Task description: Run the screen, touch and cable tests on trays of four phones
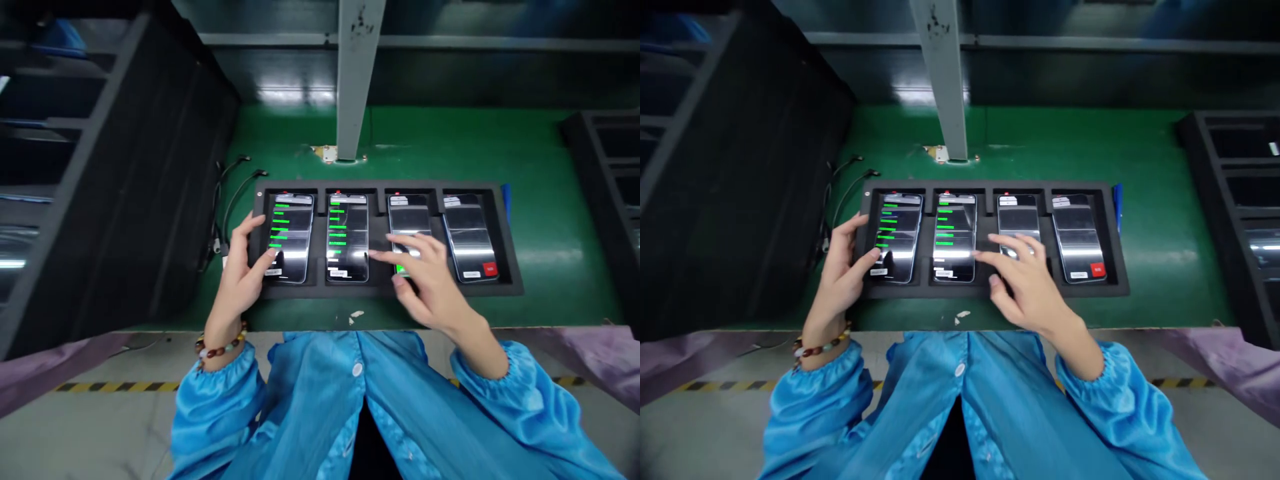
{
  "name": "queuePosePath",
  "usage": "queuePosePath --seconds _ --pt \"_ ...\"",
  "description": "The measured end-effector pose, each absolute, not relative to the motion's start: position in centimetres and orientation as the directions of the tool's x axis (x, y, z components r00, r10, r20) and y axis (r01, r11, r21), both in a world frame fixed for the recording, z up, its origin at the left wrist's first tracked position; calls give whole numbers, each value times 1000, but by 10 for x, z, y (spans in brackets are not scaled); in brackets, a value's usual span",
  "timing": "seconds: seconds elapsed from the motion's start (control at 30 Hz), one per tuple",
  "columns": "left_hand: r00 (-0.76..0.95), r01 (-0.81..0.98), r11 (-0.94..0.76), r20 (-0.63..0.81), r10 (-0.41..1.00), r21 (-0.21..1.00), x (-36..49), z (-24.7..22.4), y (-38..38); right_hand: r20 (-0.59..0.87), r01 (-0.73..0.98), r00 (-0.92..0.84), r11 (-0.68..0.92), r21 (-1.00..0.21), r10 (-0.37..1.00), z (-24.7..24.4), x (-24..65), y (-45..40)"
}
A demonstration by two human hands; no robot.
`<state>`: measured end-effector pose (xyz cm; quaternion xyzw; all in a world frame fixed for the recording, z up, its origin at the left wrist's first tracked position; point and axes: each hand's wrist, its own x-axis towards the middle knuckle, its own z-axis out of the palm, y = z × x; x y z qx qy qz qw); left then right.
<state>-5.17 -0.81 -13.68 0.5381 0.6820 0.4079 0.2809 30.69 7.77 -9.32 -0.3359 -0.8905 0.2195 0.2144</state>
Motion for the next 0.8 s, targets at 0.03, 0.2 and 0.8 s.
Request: queuePosePath --seconds 0.03,0.2,0.8 --pt "-252 522 91 52 966 848 -52 -136 -9 259 526 -636 654 -544 727 -91 315 80" --pt "-256 540 95 56 965 836 -52 -138 -6 310 701 -301 429 -570 902 -90 376 93" --pt "-237 883 158 129 963 442 -7 -114 54 171 848 13 80 -524 985 -117 397 96"
